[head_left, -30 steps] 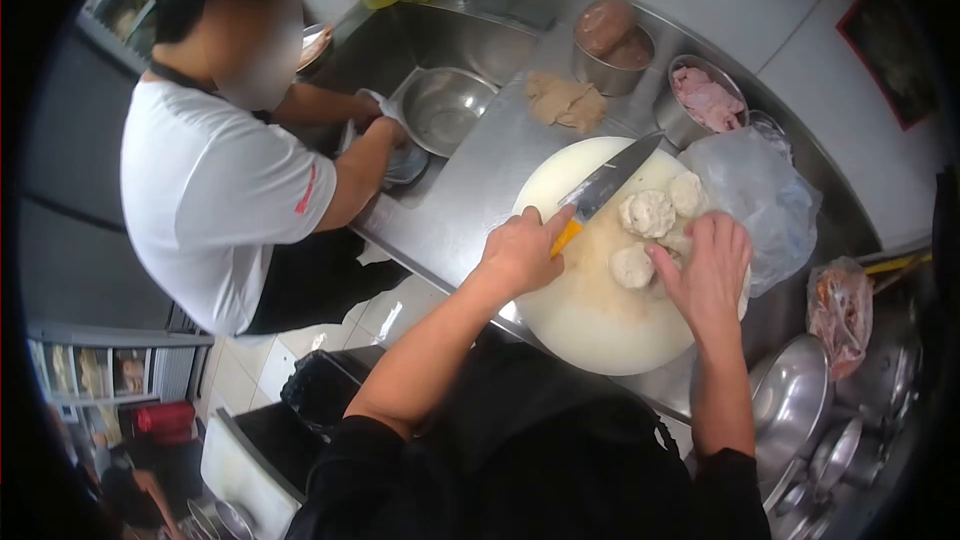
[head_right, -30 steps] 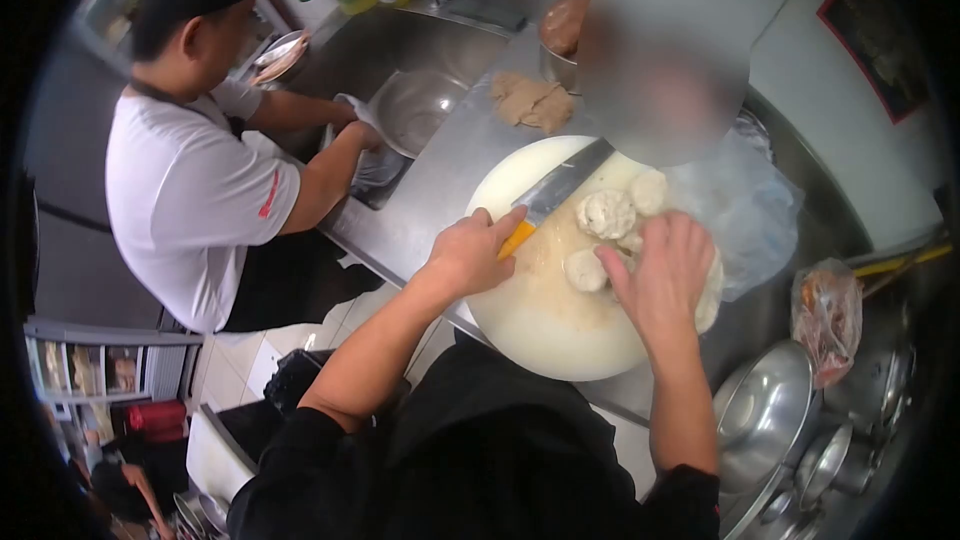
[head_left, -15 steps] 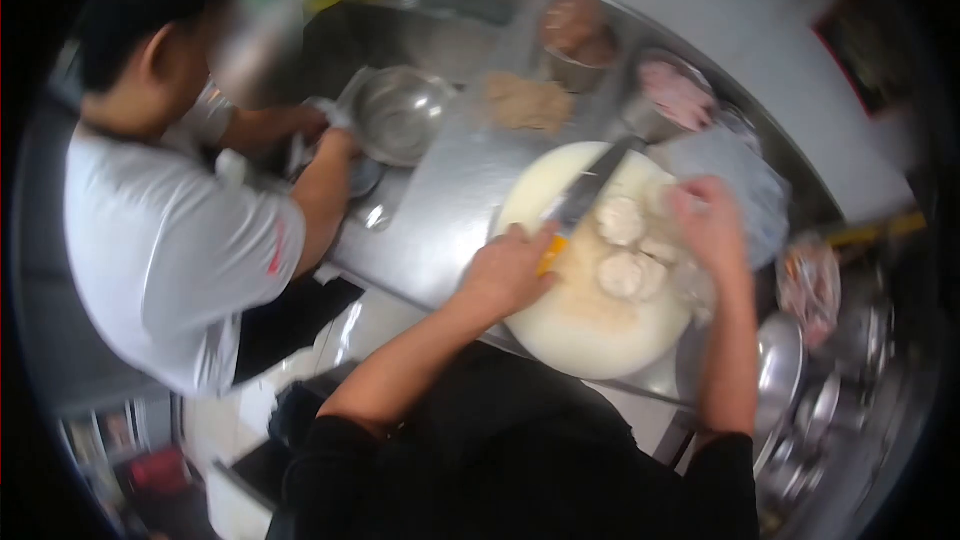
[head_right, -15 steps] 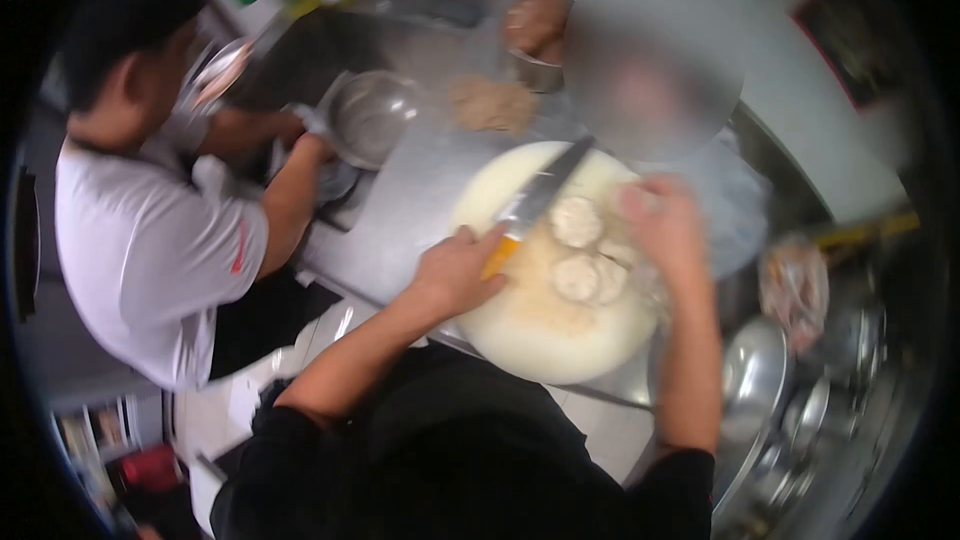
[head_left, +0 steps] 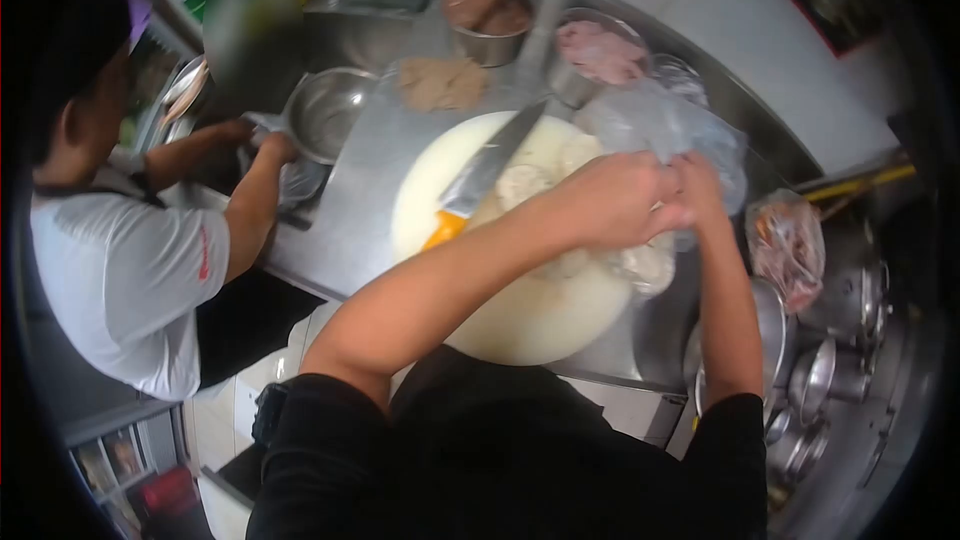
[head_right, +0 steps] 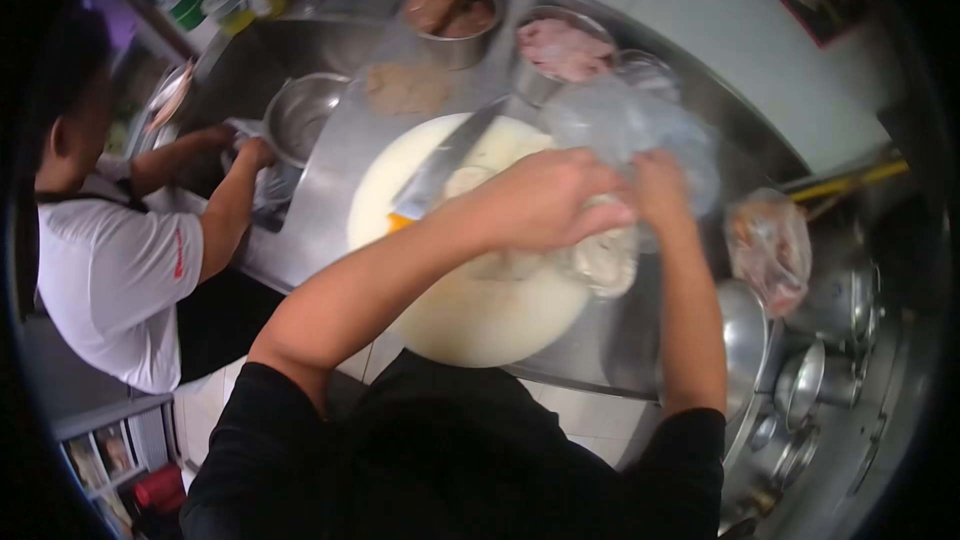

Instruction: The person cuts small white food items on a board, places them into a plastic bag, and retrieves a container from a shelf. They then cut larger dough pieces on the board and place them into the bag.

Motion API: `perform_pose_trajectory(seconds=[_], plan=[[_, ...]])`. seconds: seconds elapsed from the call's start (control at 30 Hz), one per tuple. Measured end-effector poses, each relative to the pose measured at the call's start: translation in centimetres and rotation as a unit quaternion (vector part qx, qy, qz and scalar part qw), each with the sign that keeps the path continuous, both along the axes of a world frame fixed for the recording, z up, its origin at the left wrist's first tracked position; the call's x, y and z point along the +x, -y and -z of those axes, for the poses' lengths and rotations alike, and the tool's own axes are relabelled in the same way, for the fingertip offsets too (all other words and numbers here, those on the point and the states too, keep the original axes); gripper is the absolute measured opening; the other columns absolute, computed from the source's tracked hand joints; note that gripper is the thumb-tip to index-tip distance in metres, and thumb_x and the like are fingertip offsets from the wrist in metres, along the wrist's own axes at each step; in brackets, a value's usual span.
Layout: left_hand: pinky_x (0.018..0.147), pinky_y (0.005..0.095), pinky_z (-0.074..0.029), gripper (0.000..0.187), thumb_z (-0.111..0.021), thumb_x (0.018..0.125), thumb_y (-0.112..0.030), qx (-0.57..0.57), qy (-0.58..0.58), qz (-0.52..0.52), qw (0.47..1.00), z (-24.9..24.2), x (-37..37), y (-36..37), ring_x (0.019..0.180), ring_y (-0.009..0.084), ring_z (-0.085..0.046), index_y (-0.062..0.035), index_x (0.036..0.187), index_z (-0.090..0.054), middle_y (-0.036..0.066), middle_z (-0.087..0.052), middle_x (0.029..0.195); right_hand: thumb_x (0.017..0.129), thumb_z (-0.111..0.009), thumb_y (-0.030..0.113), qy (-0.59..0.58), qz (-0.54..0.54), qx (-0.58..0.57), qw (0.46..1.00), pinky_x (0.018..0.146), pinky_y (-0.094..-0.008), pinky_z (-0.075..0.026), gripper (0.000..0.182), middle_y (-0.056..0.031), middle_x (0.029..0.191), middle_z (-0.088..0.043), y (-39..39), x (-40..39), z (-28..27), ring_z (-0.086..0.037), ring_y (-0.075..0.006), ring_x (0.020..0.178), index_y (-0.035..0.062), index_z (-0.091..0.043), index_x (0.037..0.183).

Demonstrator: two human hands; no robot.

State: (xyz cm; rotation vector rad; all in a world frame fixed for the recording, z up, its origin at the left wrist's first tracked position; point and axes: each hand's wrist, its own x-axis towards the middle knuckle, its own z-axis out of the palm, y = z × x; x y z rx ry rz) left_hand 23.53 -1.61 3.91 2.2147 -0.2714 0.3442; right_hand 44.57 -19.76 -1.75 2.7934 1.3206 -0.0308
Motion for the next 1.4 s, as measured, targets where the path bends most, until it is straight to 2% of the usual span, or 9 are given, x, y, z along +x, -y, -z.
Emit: perform_pose_trajectory(seconds=[0.13,0.3,0.5,0.57,0.67,0.9,0.97,1.17,1.4], plan=[[0.105,0.0499,-0.047,0.075,-0.030,0.106,-0.062,0.024,-0.156,0.030,0.987,2.2,15.4,4.5,0.120,0.0463,-0.062,-0.0013,0.125,-0.070,0.030,-0.069,0.119,0.079,-0.081,0.048,-0.071,-0.077,0.168,0.980,0.100,-0.0496,-0.049,0.057,-0.0211,0.121,-0.066,2.1,4.3,5.3,-0.061,-0.0411,0.116,0.0095,-0.070,0.119],[0.121,0.0488,-0.033,0.093,-0.028,0.104,-0.069,0.127,-0.246,-0.074,0.958,6.2,20.9,-0.6,0.147,0.0437,-0.041,0.0119,0.146,-0.048,0.033,-0.044,0.155,0.081,-0.079,0.042,-0.007,0.140,-0.079,0.987,0.111,-0.0510,-0.042,0.073,-0.0234,0.135,-0.058,4.7,0.3,4.1,-0.053,-0.0404,0.132,0.0099,-0.057,0.143],[0.116,0.0511,-0.039,0.079,-0.040,0.106,-0.060,0.103,-0.118,-0.126,0.980,10.9,22.0,-0.6,0.135,0.0464,-0.052,0.0119,0.132,-0.060,0.034,-0.057,0.140,0.083,-0.078,0.032,-0.070,0.071,0.094,0.991,0.118,-0.0487,-0.037,0.075,-0.0276,0.146,-0.052,8.2,2.7,8.9,-0.046,-0.0427,0.140,0.0013,-0.052,0.146],[0.101,0.0517,-0.051,0.051,-0.044,0.107,-0.047,0.204,-0.146,-0.039,0.967,10.5,23.2,-1.2,0.114,0.0418,-0.068,-0.0089,0.129,-0.070,0.022,-0.071,0.123,0.085,-0.075,0.026,-0.106,0.043,0.137,0.984,0.118,-0.0478,-0.038,0.066,-0.0270,0.145,-0.054,7.5,3.6,6.5,-0.047,-0.0438,0.139,-0.0009,-0.055,0.142],[0.100,0.0514,-0.051,0.042,-0.048,0.105,-0.041,0.213,-0.106,-0.035,0.971,11.9,24.8,-2.0,0.114,0.0400,-0.068,-0.0123,0.121,-0.075,0.019,-0.072,0.123,0.085,-0.070,0.010,-0.313,0.068,0.312,0.894,0.103,-0.0381,-0.050,0.060,-0.0185,0.131,-0.066,4.8,5.9,6.0,-0.065,-0.0314,0.118,0.0009,-0.058,0.143],[0.096,0.0503,-0.050,0.041,-0.059,0.099,-0.042,0.083,-0.055,-0.058,0.993,1.0,12.3,-4.7,0.109,0.0412,-0.067,-0.0074,0.113,-0.076,0.024,-0.072,0.115,0.079,-0.066,0.008,-0.091,-0.097,-0.087,0.987,0.090,-0.0477,-0.053,0.048,-0.0263,0.111,-0.069,0.5,9.1,8.0,-0.067,-0.0415,0.102,-0.0025,-0.068,0.126],[0.092,0.0492,-0.052,0.043,-0.066,0.096,-0.041,0.046,0.056,-0.099,0.992,0.7,6.2,-5.9,0.107,0.0416,-0.068,-0.0029,0.115,-0.073,0.025,-0.071,0.114,0.078,-0.061,0.008,-0.011,-0.119,-0.003,0.993,0.087,-0.0496,-0.053,0.045,-0.0259,0.102,-0.070,1.7,10.1,8.3,-0.067,-0.0435,0.096,-0.0051,-0.068,0.121],[0.095,0.0481,-0.052,0.055,-0.069,0.095,-0.039,0.028,-0.161,-0.249,0.955,2.7,-15.1,-8.9,0.110,0.0388,-0.067,-0.0064,0.138,-0.061,0.022,-0.069,0.117,0.078,-0.072,0.018,-0.141,0.008,-0.047,0.989,0.088,-0.0455,-0.054,0.053,-0.0278,0.109,-0.070,3.0,6.8,0.0,-0.069,-0.0418,0.100,-0.0067,-0.066,0.124],[0.099,0.0462,-0.050,0.075,-0.077,0.088,-0.044,0.090,-0.307,-0.345,0.882,7.6,-20.7,-6.5,0.120,0.0380,-0.056,-0.0127,0.151,-0.051,0.020,-0.054,0.133,0.078,-0.079,0.019,-0.030,0.060,-0.048,0.997,0.092,-0.0438,-0.054,0.059,-0.0274,0.120,-0.070,2.1,3.5,-6.8,-0.069,-0.0392,0.110,-0.0066,-0.065,0.129]])
